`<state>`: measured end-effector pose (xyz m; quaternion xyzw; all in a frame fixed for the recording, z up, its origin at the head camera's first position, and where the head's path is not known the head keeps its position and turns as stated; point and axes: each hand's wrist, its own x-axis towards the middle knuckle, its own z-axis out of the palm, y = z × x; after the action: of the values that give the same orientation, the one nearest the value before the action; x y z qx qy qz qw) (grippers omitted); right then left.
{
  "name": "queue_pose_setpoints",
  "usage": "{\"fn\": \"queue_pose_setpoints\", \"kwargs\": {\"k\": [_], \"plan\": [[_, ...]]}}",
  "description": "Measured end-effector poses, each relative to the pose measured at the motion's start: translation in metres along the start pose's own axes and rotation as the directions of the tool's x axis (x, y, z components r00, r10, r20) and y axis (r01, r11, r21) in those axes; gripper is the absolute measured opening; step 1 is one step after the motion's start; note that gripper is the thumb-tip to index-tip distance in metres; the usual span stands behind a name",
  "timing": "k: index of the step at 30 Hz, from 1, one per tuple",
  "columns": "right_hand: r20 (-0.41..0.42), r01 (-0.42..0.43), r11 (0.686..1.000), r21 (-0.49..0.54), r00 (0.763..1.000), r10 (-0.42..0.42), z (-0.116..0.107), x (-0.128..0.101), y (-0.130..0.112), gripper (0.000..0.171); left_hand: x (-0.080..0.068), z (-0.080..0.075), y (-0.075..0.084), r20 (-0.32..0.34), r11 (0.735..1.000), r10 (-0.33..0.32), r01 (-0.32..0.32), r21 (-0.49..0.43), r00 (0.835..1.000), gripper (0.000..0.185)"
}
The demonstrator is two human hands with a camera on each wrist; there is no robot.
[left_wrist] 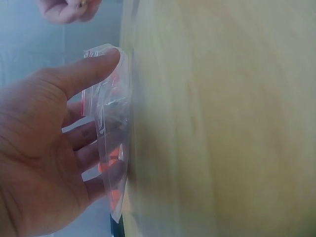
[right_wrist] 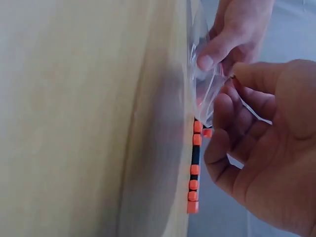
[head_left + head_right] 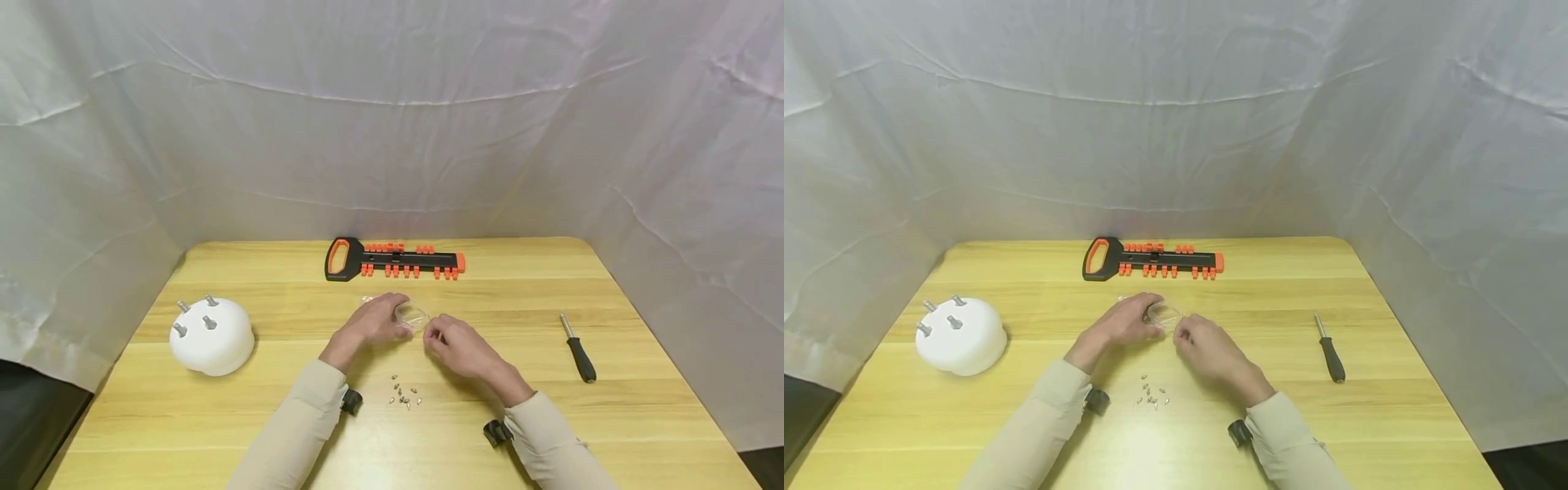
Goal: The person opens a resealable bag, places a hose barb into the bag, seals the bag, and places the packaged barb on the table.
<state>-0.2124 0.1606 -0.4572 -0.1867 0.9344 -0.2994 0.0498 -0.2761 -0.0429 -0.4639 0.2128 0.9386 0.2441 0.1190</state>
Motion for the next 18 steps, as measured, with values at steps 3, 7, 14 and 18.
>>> {"fn": "queue_pose_setpoints", "kwargs": {"k": [3,7,14,18], "plan": [[-0.044,-0.028,1.0,0.015,0.999,0.028,0.001,0.009,0.005,0.006,0.0,0.0,0.0,-0.001,1.0,0.005,-0.005,0.003,1.0,0.075],[-0.077,-0.067,0.997,0.023,0.995,0.069,0.002,0.019,0.009,0.005,0.0,0.0,0.0,0.004,1.0,0.012,-0.012,0.002,1.0,0.076],[-0.078,-0.114,0.993,0.035,0.99,0.117,0.003,0.037,0.008,0.005,-0.001,0.001,0.0,0.004,1.0,0.019,-0.019,0.006,1.0,0.075],[-0.072,-0.133,0.991,0.028,0.988,0.135,0.006,0.045,0.008,0.005,-0.001,0.001,0.0,-0.006,1.0,0.029,-0.029,-0.001,1.0,0.074]]}}
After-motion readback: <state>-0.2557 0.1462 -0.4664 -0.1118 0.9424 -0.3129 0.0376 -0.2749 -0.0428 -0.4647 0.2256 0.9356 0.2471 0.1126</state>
